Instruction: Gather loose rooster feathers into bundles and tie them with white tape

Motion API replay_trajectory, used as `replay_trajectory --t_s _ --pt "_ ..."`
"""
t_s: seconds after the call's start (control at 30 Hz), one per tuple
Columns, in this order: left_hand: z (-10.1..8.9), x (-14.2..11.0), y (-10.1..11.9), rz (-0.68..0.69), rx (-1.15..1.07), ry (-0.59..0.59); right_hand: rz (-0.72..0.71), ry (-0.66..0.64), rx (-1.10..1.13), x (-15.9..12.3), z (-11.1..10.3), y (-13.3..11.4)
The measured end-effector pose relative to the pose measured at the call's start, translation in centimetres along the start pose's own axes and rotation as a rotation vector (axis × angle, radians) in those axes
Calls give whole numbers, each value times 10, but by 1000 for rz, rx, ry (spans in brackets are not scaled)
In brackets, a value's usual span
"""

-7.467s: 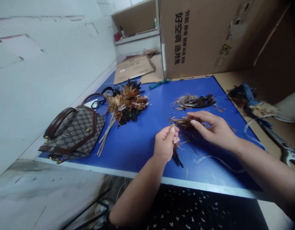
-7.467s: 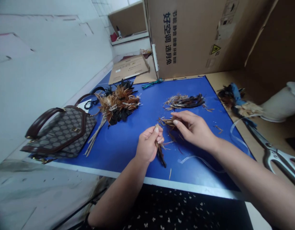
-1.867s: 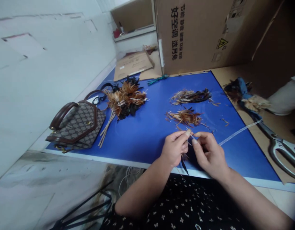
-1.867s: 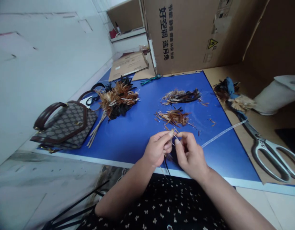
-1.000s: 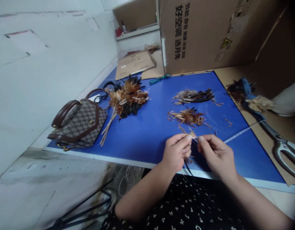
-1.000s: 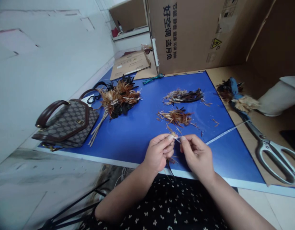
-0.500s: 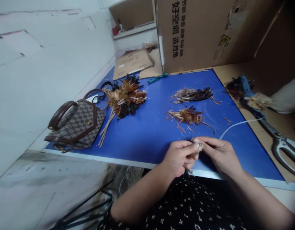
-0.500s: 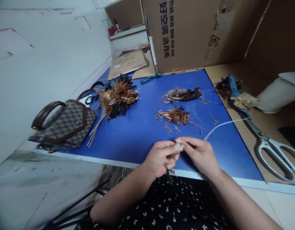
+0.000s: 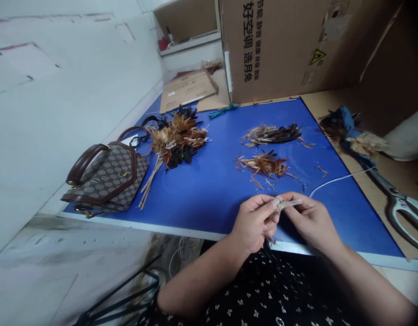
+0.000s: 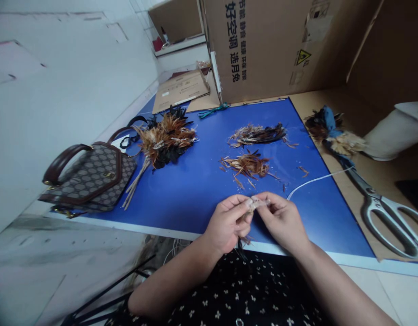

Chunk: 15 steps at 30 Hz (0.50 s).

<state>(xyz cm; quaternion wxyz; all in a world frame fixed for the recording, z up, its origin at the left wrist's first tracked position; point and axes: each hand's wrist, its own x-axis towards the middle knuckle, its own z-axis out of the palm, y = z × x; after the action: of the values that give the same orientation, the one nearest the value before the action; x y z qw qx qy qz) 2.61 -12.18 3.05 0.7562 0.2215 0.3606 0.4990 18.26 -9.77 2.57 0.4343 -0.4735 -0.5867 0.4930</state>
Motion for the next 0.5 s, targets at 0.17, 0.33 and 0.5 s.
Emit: replay_trajectory --t_s 0.17,0.33,0.5 --pt "3 0 3 42 -33 1 -24 14 -10 2 2 1" --pt "3 0 10 41 -73 -35 -51 66 -35 0 4 0" --pt "5 1 12 72 -80 -8 -119 89 -84 -8 8 -5"
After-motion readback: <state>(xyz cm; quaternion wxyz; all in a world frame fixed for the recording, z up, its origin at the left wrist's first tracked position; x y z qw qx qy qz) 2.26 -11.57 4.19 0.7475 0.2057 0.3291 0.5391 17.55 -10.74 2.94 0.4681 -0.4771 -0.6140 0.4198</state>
